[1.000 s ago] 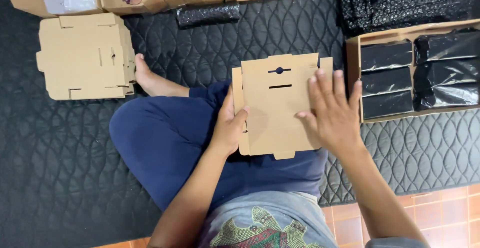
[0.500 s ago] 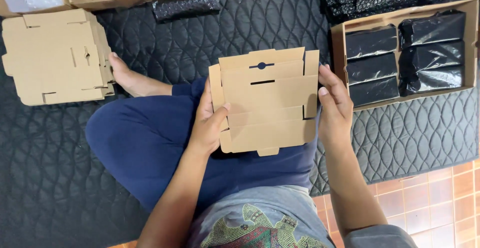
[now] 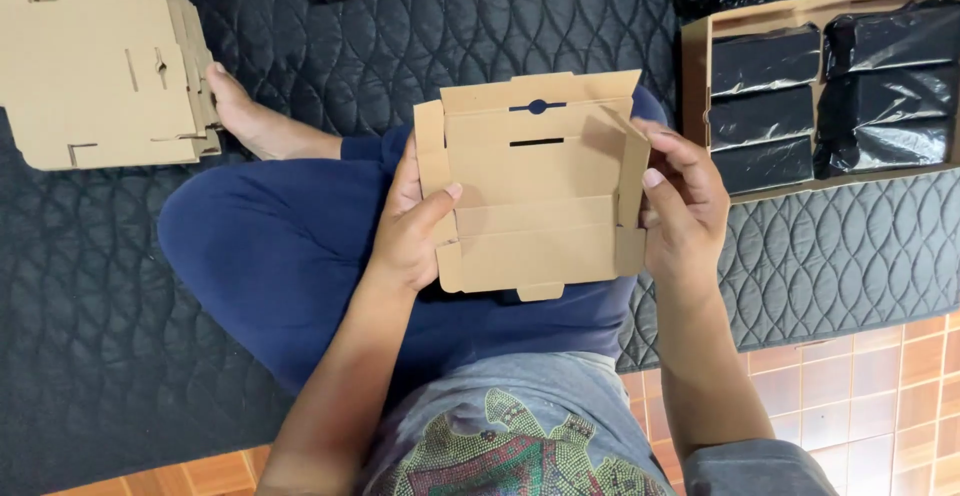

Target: A person cleans a pair of sunglasses and carefully packages them using a plastic sleeve, bubble wrap, and a small cardboard box.

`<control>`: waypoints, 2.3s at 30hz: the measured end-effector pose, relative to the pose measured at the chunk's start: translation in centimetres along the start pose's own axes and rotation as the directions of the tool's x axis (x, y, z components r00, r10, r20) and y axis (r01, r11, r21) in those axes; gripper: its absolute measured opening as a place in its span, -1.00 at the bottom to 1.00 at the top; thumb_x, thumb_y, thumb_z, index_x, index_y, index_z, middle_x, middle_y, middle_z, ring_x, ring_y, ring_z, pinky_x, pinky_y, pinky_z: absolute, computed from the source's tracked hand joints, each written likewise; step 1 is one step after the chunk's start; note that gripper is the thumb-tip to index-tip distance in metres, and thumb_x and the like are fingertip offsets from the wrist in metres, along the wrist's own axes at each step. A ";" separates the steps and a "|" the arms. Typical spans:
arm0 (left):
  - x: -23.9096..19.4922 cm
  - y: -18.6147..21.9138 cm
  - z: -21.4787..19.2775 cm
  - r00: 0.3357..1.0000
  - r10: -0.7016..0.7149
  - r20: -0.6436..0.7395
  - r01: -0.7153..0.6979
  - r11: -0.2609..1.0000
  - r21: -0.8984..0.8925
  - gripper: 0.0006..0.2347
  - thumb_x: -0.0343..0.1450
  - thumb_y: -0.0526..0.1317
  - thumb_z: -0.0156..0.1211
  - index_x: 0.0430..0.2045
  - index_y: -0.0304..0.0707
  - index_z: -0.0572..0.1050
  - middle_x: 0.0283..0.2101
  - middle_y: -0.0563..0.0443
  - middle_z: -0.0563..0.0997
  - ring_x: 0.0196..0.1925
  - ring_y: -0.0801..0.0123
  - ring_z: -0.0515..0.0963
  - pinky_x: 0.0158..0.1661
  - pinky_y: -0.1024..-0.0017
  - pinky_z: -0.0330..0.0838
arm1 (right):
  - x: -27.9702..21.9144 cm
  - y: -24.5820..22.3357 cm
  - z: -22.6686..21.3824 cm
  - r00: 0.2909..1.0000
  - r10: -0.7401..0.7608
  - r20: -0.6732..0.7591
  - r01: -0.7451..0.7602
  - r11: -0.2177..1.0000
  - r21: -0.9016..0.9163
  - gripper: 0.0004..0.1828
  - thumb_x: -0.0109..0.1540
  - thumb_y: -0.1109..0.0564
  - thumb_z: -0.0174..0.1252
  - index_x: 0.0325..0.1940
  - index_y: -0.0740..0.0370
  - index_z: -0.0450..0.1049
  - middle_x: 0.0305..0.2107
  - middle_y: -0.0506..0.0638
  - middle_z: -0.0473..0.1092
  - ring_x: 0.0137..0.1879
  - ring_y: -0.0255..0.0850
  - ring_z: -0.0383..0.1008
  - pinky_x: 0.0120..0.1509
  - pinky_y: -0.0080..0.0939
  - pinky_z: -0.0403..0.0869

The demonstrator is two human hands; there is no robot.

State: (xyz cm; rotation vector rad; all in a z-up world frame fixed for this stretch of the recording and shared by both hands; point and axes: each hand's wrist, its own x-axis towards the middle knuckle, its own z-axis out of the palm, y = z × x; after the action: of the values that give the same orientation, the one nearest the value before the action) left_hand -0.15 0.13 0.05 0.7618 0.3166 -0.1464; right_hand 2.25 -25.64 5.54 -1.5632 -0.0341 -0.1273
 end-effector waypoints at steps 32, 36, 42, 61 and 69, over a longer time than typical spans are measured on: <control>-1.4 0.1 0.0 0.979 0.192 -0.076 -0.191 0.981 0.024 -0.64 0.62 0.03 -0.26 0.28 -0.06 0.22 0.15 0.03 0.47 0.12 0.45 0.48 0.23 0.35 0.35 | 0.3 5.4 -0.8 0.884 0.463 0.068 -0.466 0.855 0.229 -0.72 0.30 0.19 0.12 0.05 0.40 0.42 0.02 0.14 0.41 -0.30 -0.01 0.65 -0.35 -0.12 0.68; -2.0 0.3 0.6 0.974 0.192 -0.120 -0.186 0.981 0.055 -0.66 0.61 -0.01 -0.17 0.24 -0.07 0.24 0.10 0.03 0.49 0.08 0.47 0.52 0.23 0.38 0.36 | 0.2 6.2 -1.6 0.858 0.505 0.095 -0.513 0.832 0.211 -0.64 0.35 0.14 0.09 0.18 0.38 0.45 -0.21 0.19 0.50 -0.31 0.06 0.63 -0.38 -0.03 0.67; -2.6 -0.1 0.6 0.977 0.165 -0.132 -0.163 0.986 0.030 -0.64 0.61 0.01 -0.19 0.27 -0.05 0.20 0.08 -0.02 0.53 0.08 0.43 0.54 0.20 0.37 0.38 | 1.1 3.1 0.7 0.839 0.527 0.139 -0.545 0.810 0.217 -0.51 0.33 0.09 0.10 0.34 0.28 0.40 -0.36 0.24 0.53 -0.37 0.03 0.62 -0.43 -0.04 0.66; -2.1 0.0 -0.5 0.977 0.106 -0.183 -0.061 0.970 0.236 -0.63 0.58 0.03 -0.20 -0.08 -0.22 0.52 -0.06 0.02 0.57 -0.09 0.50 0.54 0.05 0.45 0.48 | 1.5 0.3 2.9 0.850 0.515 0.105 -0.521 0.853 0.037 -0.66 0.32 0.09 0.11 0.09 0.31 0.55 -0.14 0.09 0.47 -0.45 -0.22 0.57 -0.43 -0.20 0.64; -1.5 0.7 -0.5 0.992 0.036 -0.125 -0.042 0.998 -0.040 -0.77 0.53 -0.15 0.09 0.03 -0.05 0.28 -0.05 -0.01 0.56 -0.14 0.44 0.61 -0.04 0.43 0.53 | 0.7 2.5 1.1 0.866 0.490 0.103 -0.489 0.872 -0.036 -0.72 0.29 0.15 0.20 0.09 0.18 0.48 -0.18 -0.11 0.32 -0.24 -0.43 0.35 -0.42 -0.57 0.46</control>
State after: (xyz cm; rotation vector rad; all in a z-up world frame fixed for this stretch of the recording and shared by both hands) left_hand -1.55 0.94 0.68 0.7362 0.4213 -0.0553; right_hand 3.25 -24.53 3.09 -1.5404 0.2792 0.3623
